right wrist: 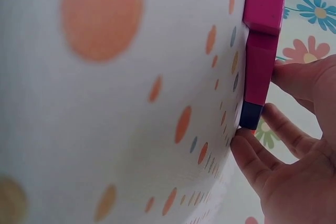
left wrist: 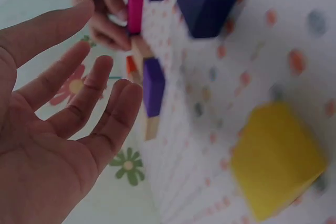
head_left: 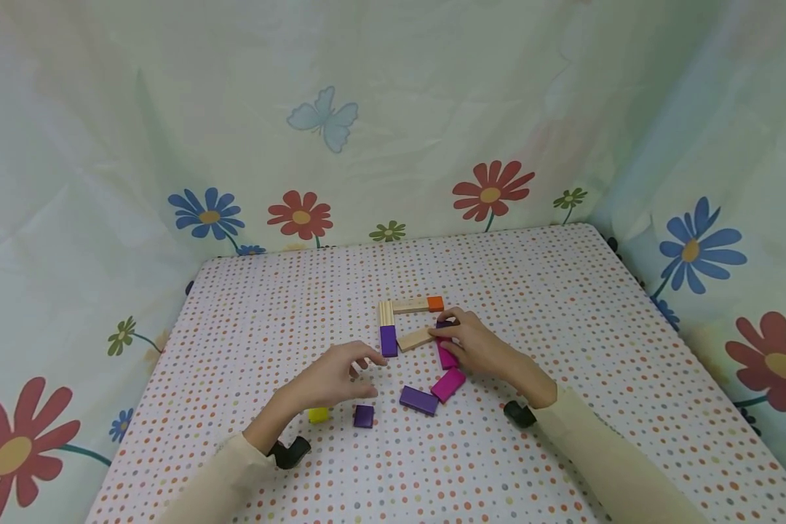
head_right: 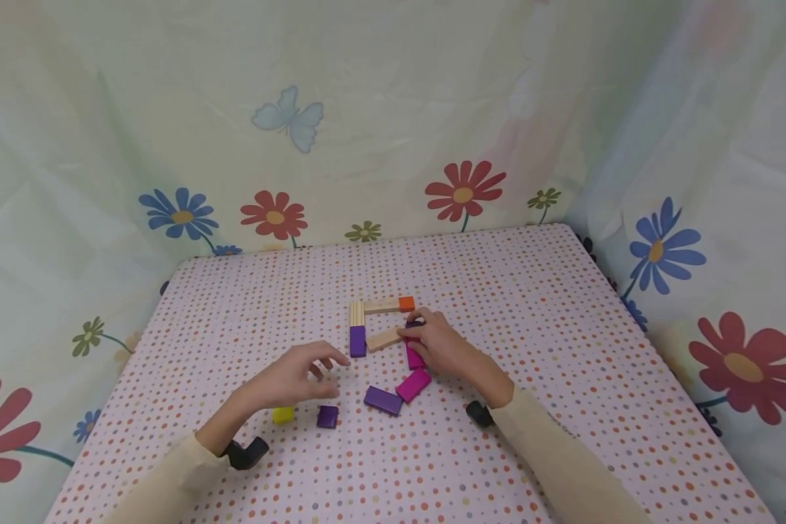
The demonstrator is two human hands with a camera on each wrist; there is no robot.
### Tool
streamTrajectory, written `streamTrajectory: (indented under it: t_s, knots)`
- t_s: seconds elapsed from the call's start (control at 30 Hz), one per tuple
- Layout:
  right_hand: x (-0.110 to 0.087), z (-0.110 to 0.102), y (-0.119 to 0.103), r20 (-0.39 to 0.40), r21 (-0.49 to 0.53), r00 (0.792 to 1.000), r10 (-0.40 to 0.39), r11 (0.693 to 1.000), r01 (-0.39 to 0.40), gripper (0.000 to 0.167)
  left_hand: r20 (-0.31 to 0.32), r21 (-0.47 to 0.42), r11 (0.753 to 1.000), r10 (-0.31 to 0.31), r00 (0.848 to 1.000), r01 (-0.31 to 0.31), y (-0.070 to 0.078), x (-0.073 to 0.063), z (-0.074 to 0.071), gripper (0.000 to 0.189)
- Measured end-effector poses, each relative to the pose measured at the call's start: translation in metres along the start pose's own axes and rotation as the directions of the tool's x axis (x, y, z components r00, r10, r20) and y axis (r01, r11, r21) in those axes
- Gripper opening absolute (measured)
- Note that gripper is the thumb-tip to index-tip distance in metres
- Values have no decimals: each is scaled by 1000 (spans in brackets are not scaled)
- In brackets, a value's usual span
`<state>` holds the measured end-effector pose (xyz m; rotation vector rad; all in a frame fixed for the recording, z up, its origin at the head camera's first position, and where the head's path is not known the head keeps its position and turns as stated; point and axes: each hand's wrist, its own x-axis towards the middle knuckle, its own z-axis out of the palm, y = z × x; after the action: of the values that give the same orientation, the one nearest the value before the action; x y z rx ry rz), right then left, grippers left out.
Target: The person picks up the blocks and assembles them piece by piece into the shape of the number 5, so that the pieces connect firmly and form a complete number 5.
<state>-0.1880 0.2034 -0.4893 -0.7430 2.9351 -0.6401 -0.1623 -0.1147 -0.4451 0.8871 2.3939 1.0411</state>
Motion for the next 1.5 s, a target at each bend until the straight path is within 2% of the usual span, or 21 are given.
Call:
streamTrajectory:
  t_s: [0.2, 0.37, 0.5, 0.67, 0.83, 0.97, 1.23, 1.37, 1.5]
  knots:
    - [-1, -1, -1, 0, 5, 1000, 1, 1000, -1, 34, 101, 65, 997, -43, 994, 36, -6, -5, 23, 42]
    - [-1, 0, -1, -12, -4, 1000, -10, 1000, 10, 34, 147, 110, 993, -53, 988, 37, -11, -9, 33, 35]
    - [0, 0, 0, -19, -10, 1000, -25, 1000, 25, 33, 158, 123, 992, -51, 986, 32, -12, -9, 36, 28]
    - [0, 0, 1, -9, -6, 1000, -16, 1000, 16, 34, 138, 128, 991, -47, 989, 30, -9, -4, 31, 27]
    - [0, 1, 1, -4, -4, 1000, -9, 1000, 9, 34, 80, 146, 989, 6, 997, -18, -4, 5, 27, 27]
    - [1, 1, 1, -2, 7, 1000, -8, 1000, 8, 34, 66, 150, 988, 29, 997, -38, -3, 11, 30, 24]
    - [1, 0, -1, -17, 2, 1000, -20, 1000, 20, 35, 60, 149, 989, -15, 998, 6, -6, 12, 40, 30]
    - [0, 0, -2, -9, 9, 1000, 3, 1000, -3, 34, 40, 165, 986, -34, 999, 27, -6, 8, 36, 40]
    - [-1, 0, -2, -3, 8, 1000, 13, 1000, -13, 34, 21, 174, 981, -94, 995, 89, -6, 2, 30, 43]
